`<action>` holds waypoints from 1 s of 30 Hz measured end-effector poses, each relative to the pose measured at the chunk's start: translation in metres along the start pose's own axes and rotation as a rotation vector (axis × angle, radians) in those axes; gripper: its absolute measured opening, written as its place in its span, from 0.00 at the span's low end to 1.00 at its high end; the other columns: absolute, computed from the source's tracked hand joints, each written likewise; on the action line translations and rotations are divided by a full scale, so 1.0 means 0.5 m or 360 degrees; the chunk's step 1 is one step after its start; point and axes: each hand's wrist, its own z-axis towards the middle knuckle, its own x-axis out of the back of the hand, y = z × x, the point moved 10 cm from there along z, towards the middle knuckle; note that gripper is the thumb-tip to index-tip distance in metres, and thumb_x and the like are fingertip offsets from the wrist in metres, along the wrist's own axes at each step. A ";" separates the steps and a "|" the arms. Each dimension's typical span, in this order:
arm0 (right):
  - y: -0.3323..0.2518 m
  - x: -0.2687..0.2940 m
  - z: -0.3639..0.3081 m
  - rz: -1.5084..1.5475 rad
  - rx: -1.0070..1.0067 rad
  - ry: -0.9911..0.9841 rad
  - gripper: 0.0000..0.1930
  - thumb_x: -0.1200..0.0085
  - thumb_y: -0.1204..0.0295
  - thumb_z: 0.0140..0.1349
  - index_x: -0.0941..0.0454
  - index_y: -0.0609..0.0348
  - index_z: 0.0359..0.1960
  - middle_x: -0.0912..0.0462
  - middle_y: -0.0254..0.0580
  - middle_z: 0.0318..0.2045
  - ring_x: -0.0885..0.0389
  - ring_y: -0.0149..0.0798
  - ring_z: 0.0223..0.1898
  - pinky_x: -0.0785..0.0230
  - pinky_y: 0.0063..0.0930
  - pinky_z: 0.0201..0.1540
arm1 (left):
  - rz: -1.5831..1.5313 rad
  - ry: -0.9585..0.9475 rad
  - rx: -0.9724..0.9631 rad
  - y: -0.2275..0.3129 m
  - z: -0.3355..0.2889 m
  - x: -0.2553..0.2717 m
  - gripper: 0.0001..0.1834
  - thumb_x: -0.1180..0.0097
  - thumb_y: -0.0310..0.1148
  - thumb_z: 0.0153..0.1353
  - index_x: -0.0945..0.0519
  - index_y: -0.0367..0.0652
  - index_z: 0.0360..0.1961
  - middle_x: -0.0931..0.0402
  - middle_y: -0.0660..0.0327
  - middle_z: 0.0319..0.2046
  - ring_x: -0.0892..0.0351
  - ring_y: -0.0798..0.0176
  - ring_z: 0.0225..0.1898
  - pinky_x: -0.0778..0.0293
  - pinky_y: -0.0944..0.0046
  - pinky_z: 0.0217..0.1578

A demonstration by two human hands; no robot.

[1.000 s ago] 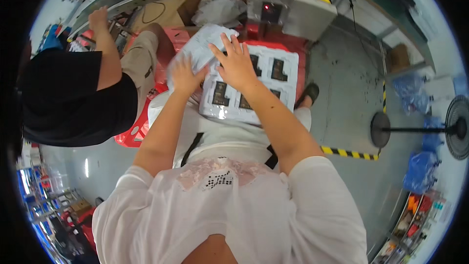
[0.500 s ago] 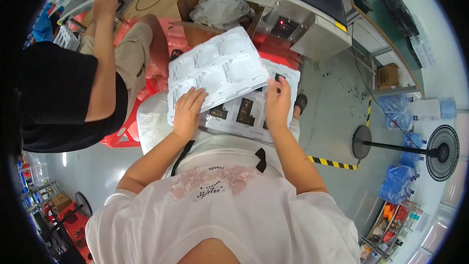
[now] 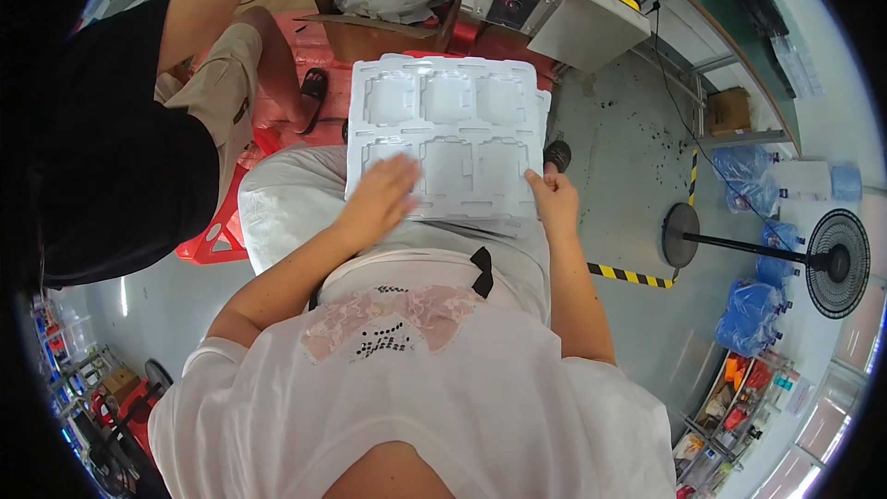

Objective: The person places small black electronic components from a conveyor belt into a white foam tray. They repeatedly pick up the components and arrange them into the designated slots within the tray, which rests on a red stool.

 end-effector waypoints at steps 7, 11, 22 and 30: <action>0.080 -0.021 -0.001 -0.0151 -0.0188 -0.0184 0.24 0.38 0.53 0.49 0.27 0.67 0.28 0.25 0.41 0.23 0.24 0.33 0.20 0.30 0.29 0.15 | 0.0084 0.0547 0.1081 -0.220 -0.085 0.046 0.21 0.49 0.30 0.57 0.31 0.31 0.51 0.30 0.42 0.47 0.31 0.39 0.48 0.33 0.53 0.48; 0.071 -0.038 0.002 0.0051 -0.0216 -0.0284 0.26 0.39 0.53 0.49 0.26 0.68 0.36 0.23 0.46 0.27 0.22 0.35 0.23 0.28 0.30 0.16 | -0.0261 0.0454 0.1206 -0.251 -0.106 0.022 0.17 0.51 0.33 0.59 0.25 0.29 0.43 0.26 0.41 0.39 0.27 0.42 0.43 0.32 0.53 0.45; 0.049 -0.009 -0.055 -0.0447 -0.0415 -0.0401 0.21 0.39 0.61 0.48 0.27 0.70 0.34 0.22 0.51 0.33 0.21 0.40 0.33 0.28 0.33 0.34 | -0.0049 0.0429 0.1241 -0.225 -0.080 0.042 0.14 0.51 0.32 0.59 0.22 0.31 0.39 0.24 0.42 0.37 0.26 0.43 0.42 0.32 0.53 0.47; 0.119 0.183 -0.080 0.1131 -0.0303 -0.0259 0.14 0.43 0.78 0.53 0.30 0.67 0.41 0.22 0.43 0.37 0.22 0.35 0.37 0.30 0.28 0.42 | -0.0093 0.0271 0.0418 -0.020 -0.011 0.005 0.15 0.45 0.29 0.51 0.24 0.34 0.41 0.36 0.42 0.54 0.41 0.38 0.59 0.43 0.47 0.57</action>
